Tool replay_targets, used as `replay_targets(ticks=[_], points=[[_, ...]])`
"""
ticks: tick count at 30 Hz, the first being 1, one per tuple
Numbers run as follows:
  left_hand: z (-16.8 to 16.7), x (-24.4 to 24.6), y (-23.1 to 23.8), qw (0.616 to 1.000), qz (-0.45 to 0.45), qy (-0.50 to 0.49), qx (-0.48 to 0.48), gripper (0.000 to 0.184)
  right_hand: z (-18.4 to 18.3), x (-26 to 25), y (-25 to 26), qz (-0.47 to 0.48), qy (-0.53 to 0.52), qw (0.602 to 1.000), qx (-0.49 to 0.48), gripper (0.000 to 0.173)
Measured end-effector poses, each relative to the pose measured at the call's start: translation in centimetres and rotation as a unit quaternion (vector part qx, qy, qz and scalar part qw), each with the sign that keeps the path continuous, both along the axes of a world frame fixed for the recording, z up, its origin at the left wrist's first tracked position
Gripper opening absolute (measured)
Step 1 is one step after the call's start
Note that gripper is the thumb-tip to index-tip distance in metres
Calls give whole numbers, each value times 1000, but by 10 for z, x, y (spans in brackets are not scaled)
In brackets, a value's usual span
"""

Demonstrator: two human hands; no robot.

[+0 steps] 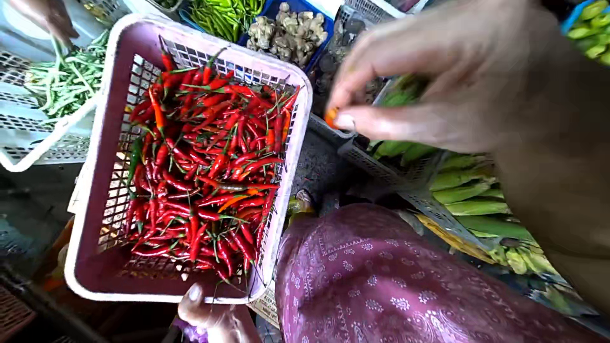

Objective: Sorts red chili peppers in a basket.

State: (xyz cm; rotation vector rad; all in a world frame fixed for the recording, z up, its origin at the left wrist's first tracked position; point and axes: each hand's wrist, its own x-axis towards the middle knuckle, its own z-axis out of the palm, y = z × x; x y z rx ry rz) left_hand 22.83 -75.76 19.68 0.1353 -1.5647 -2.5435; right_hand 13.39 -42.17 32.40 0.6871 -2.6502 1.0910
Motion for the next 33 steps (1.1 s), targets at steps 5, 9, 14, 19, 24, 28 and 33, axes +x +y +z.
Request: replay_targets(ticks=[5, 9, 14, 19, 24, 28, 33], points=[[-12, 4, 0, 999, -18, -26, 35, 21, -48, 28, 16, -49, -257, 963, 60, 11], [-21, 10, 4, 993, -74, -24, 88, 26, -34, 24, 12, -41, -86, 994, 47, 16], [-8, 26, 24, 989, -55, -105, 93, 25, -26, 12, -20, -16, -37, 988, 148, 41], [-2, 36, 30, 980, -105, -133, 100, 22, -44, 30, -65, 41, -20, 993, 105, 24], [-3, 33, 30, 976, -138, -107, 133, 22, -17, 28, -44, 147, -48, 988, -11, 27], [-10, 30, 27, 972, -165, -56, 159, 23, -5, 4, -17, 1, 22, 992, 123, 24], [-3, 30, 31, 975, -148, -64, 153, 22, -25, 0, -33, 20, -4, 980, 200, 19]])
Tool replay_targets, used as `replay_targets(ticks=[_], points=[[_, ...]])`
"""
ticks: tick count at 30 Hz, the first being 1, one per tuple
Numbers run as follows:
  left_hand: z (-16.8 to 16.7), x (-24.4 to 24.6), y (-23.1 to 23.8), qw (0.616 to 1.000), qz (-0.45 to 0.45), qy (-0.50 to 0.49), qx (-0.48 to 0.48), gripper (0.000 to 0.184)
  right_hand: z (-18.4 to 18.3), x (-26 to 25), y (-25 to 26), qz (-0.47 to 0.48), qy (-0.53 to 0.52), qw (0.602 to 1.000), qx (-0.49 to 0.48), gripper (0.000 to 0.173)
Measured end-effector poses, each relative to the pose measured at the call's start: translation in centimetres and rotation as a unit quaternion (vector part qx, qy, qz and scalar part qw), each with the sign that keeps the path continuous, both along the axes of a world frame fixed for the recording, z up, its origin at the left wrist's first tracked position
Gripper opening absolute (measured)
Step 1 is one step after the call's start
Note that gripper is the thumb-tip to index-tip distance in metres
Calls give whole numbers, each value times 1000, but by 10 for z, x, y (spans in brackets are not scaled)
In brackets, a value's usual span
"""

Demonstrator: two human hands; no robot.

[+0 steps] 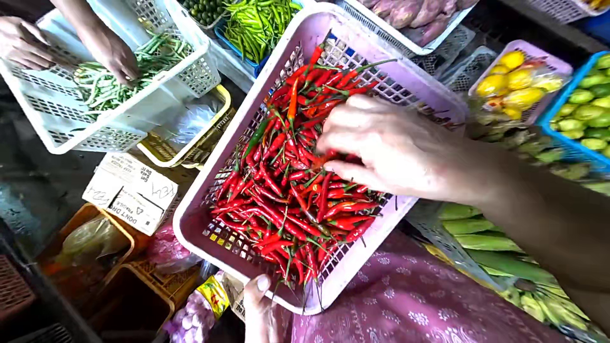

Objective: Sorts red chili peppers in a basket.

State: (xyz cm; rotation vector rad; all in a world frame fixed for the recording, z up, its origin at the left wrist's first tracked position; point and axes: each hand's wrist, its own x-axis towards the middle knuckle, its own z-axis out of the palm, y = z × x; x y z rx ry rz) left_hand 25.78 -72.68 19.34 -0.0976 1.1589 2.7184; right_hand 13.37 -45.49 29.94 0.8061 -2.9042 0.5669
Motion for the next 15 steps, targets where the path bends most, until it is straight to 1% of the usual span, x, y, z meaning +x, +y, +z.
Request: replay_targets(ticks=[1, 2, 5, 8, 9, 11, 13, 15], points=[[0, 0, 0, 1000, 3, 4, 4, 22, -2, 1, -1, 15, -1, 1000, -6, 15], [-2, 0, -1, 1000, -3, 10, 12, 22, -2, 0, 0, 19, 0, 1000, -17, 16], [-9, 5, -8, 1000, -18, -10, 13, 25, 6, -7, 10, -9, -3, 997, -72, 20], [-3, 6, -5, 999, 7, -35, -11, 22, 15, -16, 22, -16, -1, 995, -102, 21], [-3, 5, -4, 1000, 8, -26, -8, 23, 18, -19, 25, -15, -3, 995, -102, 21], [-6, 4, -6, 1000, 3, -9, -1, 23, 20, -20, 28, -13, -23, 998, -65, 21], [-7, 2, -8, 1000, -5, 4, 5, 24, 15, -18, 23, -17, -41, 999, -17, 20], [-7, 1, -8, 1000, 0, 6, -5, 23, 7, -15, 13, -28, -32, 999, 9, 23]])
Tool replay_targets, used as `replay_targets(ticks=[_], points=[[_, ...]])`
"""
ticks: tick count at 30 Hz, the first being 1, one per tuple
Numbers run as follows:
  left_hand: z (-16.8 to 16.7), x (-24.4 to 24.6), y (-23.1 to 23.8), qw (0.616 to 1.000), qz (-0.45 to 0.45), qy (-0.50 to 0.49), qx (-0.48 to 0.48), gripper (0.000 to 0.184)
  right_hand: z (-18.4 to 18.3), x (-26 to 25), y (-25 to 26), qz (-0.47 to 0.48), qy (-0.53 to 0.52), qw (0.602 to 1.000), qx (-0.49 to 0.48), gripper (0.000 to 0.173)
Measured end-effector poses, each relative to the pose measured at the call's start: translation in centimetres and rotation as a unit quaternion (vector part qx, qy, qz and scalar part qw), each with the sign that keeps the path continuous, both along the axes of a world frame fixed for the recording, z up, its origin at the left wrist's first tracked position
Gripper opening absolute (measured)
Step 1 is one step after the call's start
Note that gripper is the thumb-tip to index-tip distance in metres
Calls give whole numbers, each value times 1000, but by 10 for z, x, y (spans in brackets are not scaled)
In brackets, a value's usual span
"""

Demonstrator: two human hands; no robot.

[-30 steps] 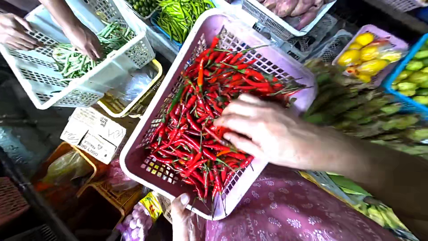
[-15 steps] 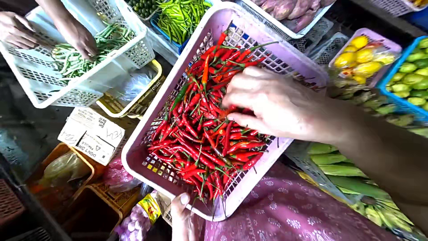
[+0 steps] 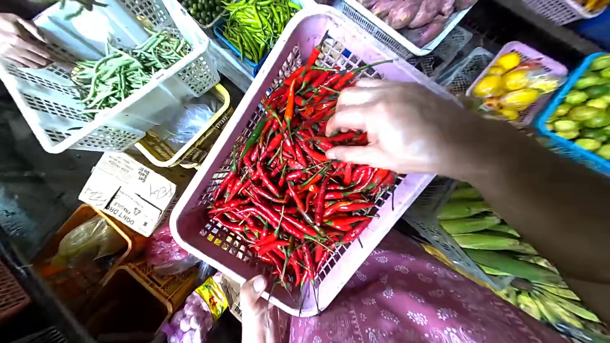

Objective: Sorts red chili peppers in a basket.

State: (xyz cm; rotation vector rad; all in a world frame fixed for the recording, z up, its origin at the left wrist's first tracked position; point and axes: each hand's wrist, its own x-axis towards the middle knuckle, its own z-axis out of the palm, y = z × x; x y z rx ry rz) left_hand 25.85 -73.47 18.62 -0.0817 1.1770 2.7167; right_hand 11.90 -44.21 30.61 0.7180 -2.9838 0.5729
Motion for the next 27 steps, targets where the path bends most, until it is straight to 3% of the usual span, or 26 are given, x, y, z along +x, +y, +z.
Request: replay_targets(ticks=[2, 5, 11, 18, 22, 27], points=[[1, 0, 0, 1000, 15, -24, -12, 23, -6, 0, -4, 3, 16, 1000, -6, 18], [0, -1, 1, 999, 27, -43, -13, 23, -6, -5, 0, -30, 17, 995, -89, 19], [1, -4, 2, 1000, 7, -17, -1, 22, 0, -11, 16, -33, -28, 982, -186, 21], [-1, -5, 4, 999, 13, -30, -1, 23, 24, -10, 20, 56, 8, 908, -416, 18], [-6, -7, 3, 1000, 19, -21, 4, 25, 35, 7, 26, 46, 19, 913, -405, 15], [-12, -16, 2, 999, 26, -9, 18, 23, 8, 42, 41, 59, -30, 949, -307, 13]])
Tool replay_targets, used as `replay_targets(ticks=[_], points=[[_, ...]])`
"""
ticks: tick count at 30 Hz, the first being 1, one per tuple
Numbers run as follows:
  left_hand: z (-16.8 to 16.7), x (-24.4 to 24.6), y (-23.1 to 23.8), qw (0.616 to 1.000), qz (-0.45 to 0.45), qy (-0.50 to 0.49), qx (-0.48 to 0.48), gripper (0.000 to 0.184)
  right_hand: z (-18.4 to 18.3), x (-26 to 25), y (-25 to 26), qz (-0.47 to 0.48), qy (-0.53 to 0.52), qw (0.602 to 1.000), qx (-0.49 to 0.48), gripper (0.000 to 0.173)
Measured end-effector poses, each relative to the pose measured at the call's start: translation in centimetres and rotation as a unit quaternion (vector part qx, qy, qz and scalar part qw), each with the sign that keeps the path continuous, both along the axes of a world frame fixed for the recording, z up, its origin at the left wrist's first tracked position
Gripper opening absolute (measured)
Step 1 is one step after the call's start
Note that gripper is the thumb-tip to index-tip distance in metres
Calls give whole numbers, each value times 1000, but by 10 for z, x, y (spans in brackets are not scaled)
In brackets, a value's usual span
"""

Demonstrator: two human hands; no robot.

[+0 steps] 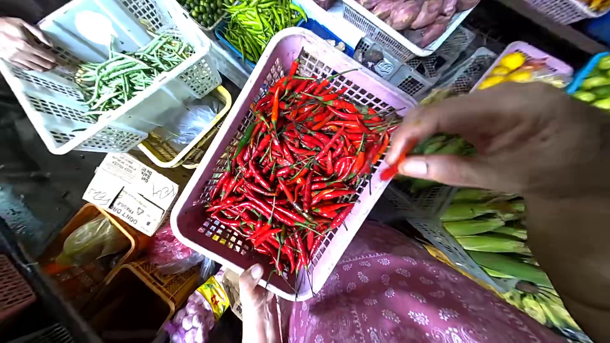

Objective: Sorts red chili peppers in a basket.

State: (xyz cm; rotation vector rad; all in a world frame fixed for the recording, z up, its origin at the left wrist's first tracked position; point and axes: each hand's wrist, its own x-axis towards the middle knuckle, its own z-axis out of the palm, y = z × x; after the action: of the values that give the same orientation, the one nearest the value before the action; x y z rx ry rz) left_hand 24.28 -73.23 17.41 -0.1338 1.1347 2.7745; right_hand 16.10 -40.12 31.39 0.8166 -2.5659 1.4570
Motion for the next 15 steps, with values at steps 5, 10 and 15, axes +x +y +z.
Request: replay_targets(ticks=[5, 10, 15], points=[[-4, -5, -7, 997, 54, 1, -56, 20, -21, 14, 9, -5, -84, 996, -18, 13], [-7, -9, -8, 998, 34, 5, -49, 21, -27, 18, 11, -61, -189, 975, 100, 9], [-5, -5, -2, 996, 72, -23, -52, 21, -21, 16, -8, -116, -102, 957, 247, 13]])
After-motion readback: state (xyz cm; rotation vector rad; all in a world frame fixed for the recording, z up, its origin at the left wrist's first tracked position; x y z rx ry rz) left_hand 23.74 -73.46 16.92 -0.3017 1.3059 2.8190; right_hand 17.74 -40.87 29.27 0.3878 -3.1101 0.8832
